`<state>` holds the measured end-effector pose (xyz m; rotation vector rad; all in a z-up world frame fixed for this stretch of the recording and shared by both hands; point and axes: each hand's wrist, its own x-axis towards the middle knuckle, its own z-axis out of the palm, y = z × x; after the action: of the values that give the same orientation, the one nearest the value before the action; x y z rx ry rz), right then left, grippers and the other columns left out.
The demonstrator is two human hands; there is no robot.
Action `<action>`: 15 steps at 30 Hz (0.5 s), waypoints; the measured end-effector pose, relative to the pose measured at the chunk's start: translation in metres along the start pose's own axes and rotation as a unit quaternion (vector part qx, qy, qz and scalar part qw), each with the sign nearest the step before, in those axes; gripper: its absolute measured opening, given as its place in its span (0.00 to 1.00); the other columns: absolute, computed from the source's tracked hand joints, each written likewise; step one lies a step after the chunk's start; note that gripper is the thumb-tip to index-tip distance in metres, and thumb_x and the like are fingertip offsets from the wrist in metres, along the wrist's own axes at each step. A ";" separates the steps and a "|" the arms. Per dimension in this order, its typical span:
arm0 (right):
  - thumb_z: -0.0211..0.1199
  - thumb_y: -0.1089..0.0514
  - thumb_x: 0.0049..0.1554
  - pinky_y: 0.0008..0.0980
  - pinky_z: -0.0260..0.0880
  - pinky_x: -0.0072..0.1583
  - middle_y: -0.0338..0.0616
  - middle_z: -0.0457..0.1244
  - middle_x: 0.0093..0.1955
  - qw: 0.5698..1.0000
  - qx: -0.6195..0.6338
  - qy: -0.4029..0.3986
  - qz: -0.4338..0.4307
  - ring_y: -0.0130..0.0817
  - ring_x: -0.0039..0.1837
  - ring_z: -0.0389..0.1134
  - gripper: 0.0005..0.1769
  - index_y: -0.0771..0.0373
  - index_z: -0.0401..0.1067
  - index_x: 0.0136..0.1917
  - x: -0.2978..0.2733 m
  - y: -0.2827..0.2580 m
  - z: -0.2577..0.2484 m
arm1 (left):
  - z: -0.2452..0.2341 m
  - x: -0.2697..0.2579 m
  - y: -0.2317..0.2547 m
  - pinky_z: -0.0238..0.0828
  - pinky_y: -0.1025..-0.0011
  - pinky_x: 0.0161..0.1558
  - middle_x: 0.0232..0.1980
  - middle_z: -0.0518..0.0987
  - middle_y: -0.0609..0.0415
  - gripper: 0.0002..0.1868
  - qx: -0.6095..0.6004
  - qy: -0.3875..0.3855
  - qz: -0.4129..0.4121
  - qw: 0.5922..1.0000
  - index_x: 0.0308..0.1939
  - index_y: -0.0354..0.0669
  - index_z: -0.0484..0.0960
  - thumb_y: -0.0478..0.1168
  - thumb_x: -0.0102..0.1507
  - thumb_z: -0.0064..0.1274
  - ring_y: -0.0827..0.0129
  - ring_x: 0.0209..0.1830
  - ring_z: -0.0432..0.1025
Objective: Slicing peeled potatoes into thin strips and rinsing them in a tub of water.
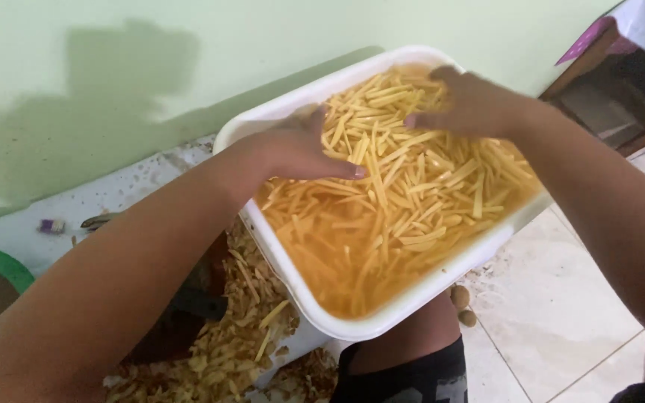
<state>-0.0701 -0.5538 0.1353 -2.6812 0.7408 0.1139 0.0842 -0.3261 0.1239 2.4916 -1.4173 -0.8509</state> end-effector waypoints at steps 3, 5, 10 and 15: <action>0.65 0.20 0.45 0.57 0.57 0.74 0.68 0.53 0.77 0.996 -0.006 -0.077 0.049 0.64 0.78 0.55 0.67 0.55 0.47 0.84 0.021 0.017 0.019 | 0.005 0.018 -0.014 0.38 0.50 0.80 0.85 0.46 0.43 0.75 -0.002 -0.016 -0.010 1.000 0.84 0.46 0.35 0.81 0.51 0.56 0.51 0.84 0.46; 0.65 0.21 0.44 0.58 0.54 0.75 0.69 0.51 0.78 0.993 0.016 -0.107 0.049 0.65 0.79 0.53 0.69 0.55 0.45 0.85 0.019 0.010 0.014 | 0.003 0.014 -0.010 0.37 0.50 0.80 0.86 0.44 0.42 0.76 -0.005 -0.031 -0.003 1.000 0.84 0.45 0.33 0.80 0.50 0.58 0.50 0.84 0.45; 0.65 0.22 0.39 0.63 0.51 0.76 0.70 0.47 0.81 0.984 0.066 -0.165 0.028 0.69 0.80 0.50 0.72 0.57 0.42 0.85 0.015 0.006 0.011 | -0.010 -0.006 0.002 0.34 0.51 0.80 0.85 0.43 0.37 0.78 -0.078 -0.069 0.033 0.994 0.83 0.47 0.25 0.72 0.51 0.66 0.47 0.84 0.46; 0.67 0.34 0.44 0.63 0.63 0.69 0.72 0.60 0.72 0.966 0.149 -0.200 -0.066 0.69 0.70 0.63 0.54 0.64 0.61 0.75 0.006 0.003 0.016 | 0.000 0.011 -0.012 0.43 0.49 0.79 0.82 0.51 0.32 0.80 -0.165 -0.111 0.091 0.976 0.80 0.37 0.23 0.64 0.51 0.71 0.45 0.82 0.51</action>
<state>-0.0663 -0.5536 0.1178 -2.3081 0.4137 0.4561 0.0975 -0.3283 0.1148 2.0396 -1.4045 -1.2422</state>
